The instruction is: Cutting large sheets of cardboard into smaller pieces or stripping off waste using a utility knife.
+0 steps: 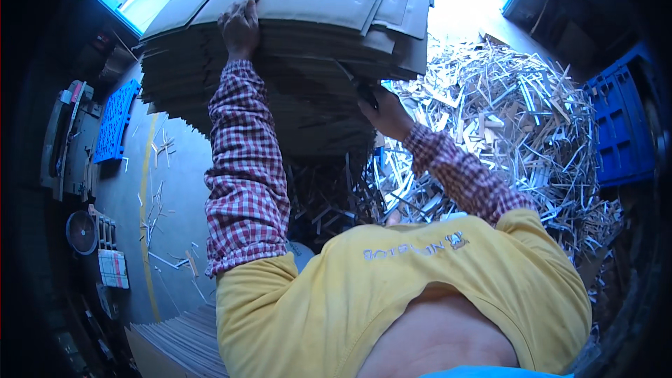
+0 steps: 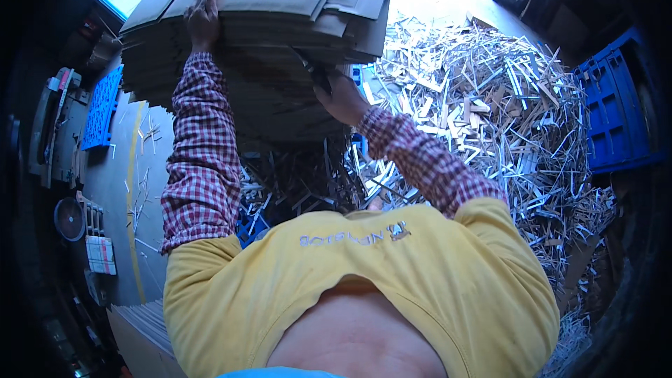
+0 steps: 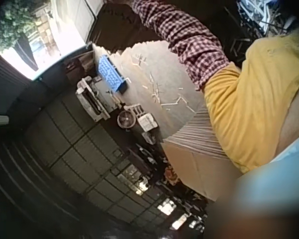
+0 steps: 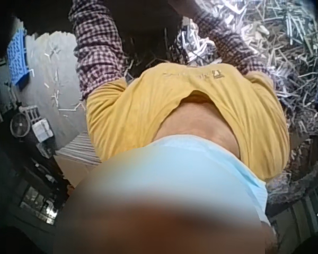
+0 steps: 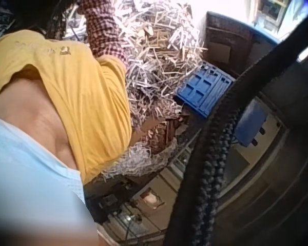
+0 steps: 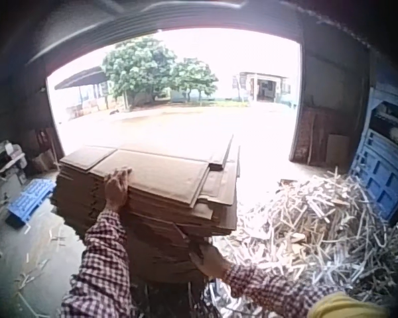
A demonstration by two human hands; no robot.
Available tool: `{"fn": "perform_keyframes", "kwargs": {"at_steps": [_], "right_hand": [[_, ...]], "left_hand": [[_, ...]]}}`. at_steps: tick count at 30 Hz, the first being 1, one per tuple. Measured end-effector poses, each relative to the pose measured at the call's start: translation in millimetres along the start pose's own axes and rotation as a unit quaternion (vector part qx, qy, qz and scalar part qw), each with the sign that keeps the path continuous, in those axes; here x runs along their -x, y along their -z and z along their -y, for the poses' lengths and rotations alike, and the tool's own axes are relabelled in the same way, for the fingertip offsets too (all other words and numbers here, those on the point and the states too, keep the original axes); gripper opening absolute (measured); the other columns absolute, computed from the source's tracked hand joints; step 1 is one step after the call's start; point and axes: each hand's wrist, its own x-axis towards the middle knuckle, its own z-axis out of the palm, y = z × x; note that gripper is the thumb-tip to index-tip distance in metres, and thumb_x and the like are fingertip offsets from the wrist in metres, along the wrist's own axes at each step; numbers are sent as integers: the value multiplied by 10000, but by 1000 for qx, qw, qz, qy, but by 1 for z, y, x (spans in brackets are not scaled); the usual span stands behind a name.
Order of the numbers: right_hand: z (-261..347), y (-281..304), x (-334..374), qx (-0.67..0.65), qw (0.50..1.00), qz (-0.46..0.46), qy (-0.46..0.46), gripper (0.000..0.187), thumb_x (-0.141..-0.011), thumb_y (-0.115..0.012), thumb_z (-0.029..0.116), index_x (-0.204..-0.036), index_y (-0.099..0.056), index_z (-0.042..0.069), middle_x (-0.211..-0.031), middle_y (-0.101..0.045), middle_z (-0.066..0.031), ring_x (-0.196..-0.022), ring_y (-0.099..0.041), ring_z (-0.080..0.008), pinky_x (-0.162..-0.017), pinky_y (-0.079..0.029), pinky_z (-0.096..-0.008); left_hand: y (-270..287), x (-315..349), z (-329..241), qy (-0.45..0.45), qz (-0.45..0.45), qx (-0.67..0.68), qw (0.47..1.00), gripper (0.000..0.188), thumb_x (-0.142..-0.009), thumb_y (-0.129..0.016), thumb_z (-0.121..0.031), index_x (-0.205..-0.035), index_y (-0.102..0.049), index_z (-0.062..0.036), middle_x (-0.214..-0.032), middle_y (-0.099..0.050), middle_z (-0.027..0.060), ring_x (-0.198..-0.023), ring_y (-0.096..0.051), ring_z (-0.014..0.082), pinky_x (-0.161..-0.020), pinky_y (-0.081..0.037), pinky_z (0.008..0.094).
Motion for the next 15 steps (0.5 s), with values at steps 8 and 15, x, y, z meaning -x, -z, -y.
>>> {"fn": "perform_keyframes", "kwargs": {"at_steps": [8, 15], "right_hand": [[-88, 44, 143, -24, 943, 106, -314, 291, -742, -581, 273, -762, -577, -17, -573, -524, -79, -501, -472, -163, -500, -373, -317], [-15, 122, 109, -184, 901, 270, -284, 295, -787, -573, 321, -898, -635, 54, -584, -457, 51, -516, -360, -29, -449, -254, -208]], "left_hand": [[3, 2, 3, -12, 9, -4, 1000, 304, -887, -322, -311, -983, -589, -203, -969, -583, 26, -942, -509, 237, -845, -326, 377], [8, 8, 26, -5, 46, -25, 999, 307, -888, -328, -323, -1018, -580, -205, -1013, -578, 12, -951, -514, 215, -826, -336, 378]]}}
